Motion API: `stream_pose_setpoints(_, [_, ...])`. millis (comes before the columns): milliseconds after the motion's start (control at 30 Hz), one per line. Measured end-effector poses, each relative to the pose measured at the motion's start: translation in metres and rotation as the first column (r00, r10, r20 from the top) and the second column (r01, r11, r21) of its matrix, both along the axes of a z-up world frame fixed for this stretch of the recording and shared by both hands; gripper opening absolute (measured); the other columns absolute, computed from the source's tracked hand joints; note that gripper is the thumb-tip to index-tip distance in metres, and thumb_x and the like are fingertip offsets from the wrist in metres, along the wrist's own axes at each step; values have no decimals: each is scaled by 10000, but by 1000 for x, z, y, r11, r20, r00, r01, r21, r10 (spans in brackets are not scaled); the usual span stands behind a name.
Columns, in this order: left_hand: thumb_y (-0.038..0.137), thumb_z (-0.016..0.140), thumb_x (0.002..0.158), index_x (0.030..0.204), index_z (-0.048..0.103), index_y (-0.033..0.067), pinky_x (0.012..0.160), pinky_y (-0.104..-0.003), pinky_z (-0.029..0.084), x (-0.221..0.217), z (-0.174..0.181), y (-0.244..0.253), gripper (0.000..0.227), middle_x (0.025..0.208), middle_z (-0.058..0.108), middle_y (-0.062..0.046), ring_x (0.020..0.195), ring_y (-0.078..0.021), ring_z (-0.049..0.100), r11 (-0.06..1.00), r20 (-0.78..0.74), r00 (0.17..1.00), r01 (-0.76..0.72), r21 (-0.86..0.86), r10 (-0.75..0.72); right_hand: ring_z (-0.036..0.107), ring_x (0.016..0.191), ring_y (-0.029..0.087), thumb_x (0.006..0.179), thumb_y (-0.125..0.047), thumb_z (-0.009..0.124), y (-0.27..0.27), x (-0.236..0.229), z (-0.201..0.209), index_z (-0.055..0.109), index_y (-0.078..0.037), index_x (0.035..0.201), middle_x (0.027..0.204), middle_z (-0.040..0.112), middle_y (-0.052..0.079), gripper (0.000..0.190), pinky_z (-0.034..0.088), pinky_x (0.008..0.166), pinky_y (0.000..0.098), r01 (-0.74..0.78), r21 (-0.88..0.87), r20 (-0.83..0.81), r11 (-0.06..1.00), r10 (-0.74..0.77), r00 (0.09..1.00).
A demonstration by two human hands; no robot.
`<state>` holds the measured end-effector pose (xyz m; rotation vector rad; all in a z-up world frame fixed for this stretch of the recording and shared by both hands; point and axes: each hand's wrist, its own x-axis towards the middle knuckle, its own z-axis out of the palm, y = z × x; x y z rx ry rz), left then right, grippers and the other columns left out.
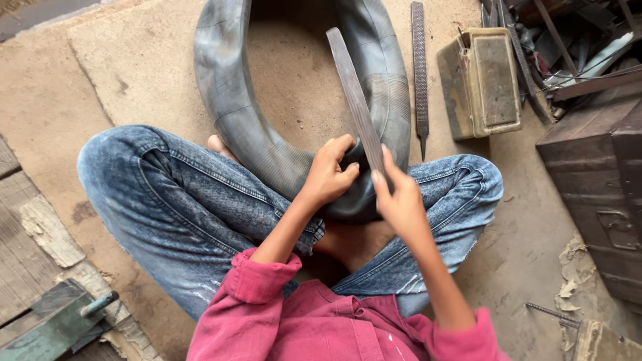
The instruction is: The person sits cross-legged on the floor and uses a metal file to scrape the surface of a rubber tire inner tube. They repeatedly rub the file back and forth over a specific section of the tube, likely to roughen the surface for a patch or repair.
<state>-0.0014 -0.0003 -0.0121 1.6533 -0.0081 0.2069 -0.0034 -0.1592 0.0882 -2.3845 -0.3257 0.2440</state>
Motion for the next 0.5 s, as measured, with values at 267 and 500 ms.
stream_pose_setpoints(267, [168, 716, 787, 1028, 609, 15, 775, -319, 535, 5, 8, 8, 305, 881, 680, -126, 837, -184, 654, 975, -127, 985, 93, -202, -120, 423, 472, 39, 1017, -135, 556, 23, 35, -3, 503, -130, 1522, 590, 489, -42, 508, 359, 424, 226, 298, 237, -393, 925, -189, 900])
stream_pose_setpoints(500, [135, 735, 845, 1121, 648, -1, 878, -305, 553, 6, 5, 6, 321, 993, 729, -83, 941, -147, 685, 936, -139, 989, 3, -353, -56, 430, 500, 24, 991, -81, 571, -17, -66, 7, 469, -131, 1545, 626, 500, -45, 565, 359, 426, 200, 430, 216, -447, 877, -303, 842])
